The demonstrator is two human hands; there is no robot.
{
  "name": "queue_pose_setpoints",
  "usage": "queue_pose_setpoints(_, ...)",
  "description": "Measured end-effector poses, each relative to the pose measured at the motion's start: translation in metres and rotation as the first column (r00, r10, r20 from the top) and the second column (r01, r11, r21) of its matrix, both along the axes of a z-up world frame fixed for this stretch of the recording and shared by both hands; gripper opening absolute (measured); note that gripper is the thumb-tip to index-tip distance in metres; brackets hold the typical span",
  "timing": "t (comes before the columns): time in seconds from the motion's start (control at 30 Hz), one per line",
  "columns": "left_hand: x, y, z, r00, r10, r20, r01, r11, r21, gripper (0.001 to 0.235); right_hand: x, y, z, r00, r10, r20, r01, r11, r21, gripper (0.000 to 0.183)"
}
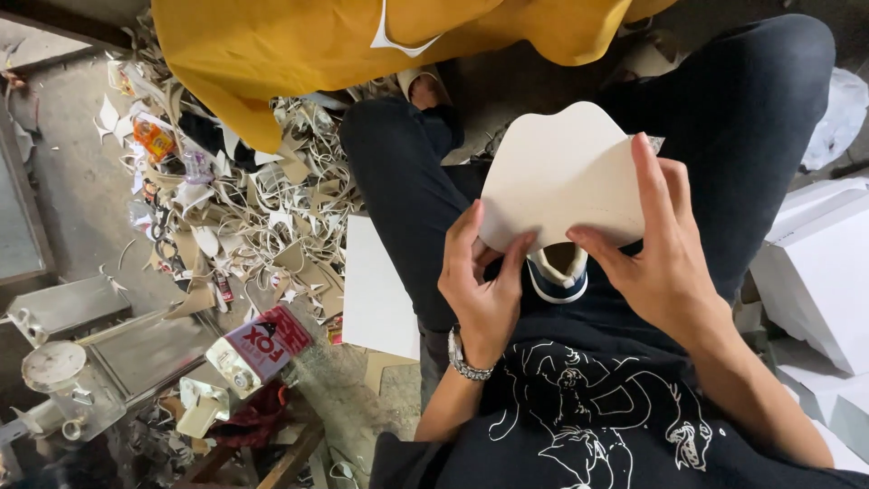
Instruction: Cleaning a sneaker with a cloth, inserting a foam form to maintain its shape, and placing it into a shoe box for packaging.
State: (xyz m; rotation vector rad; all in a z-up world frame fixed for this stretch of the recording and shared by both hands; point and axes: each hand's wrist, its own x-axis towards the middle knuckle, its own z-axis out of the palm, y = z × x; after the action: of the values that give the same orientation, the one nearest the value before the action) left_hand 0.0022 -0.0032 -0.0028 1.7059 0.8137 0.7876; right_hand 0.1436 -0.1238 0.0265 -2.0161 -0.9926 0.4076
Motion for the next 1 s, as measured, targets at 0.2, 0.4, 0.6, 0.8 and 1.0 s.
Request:
queue_pose_setpoints(0.2,0.002,-0.003,0.001,0.984,0.153,0.086,-0.175,0.894,0.412,0.048,0.003,0.000,-0.004,0.997,-0.014,0.079,0.016,1.000,-0.025,0.085)
queue_pose_setpoints(0.4,-0.002,0.006,0.027,0.965,0.187,0.183,-0.110,0.925,-0.364,0.044,0.007,-0.004,0.000,0.998,0.056,0.002,-0.056,0.998,0.006,0.105)
queue_pose_setpoints(0.6,-0.013,0.000,0.021,0.995,0.100,0.016,-0.101,0.977,0.189,0.024,0.006,-0.007,0.001,0.991,0.131,-0.040,-0.132,0.990,-0.038,0.112)
queue_pose_setpoints(0.8,-0.016,-0.001,0.010,0.993,0.006,-0.121,0.036,0.942,0.335,0.071,0.012,-0.008,0.001,0.979,0.200,0.027,-0.200,0.980,-0.024,0.094)
queue_pose_setpoints(1.0,-0.019,-0.003,0.027,0.960,0.024,-0.278,0.144,0.809,0.570,0.061,0.006,-0.016,0.032,0.985,0.165,-0.047,-0.171,0.921,-0.350,0.083)
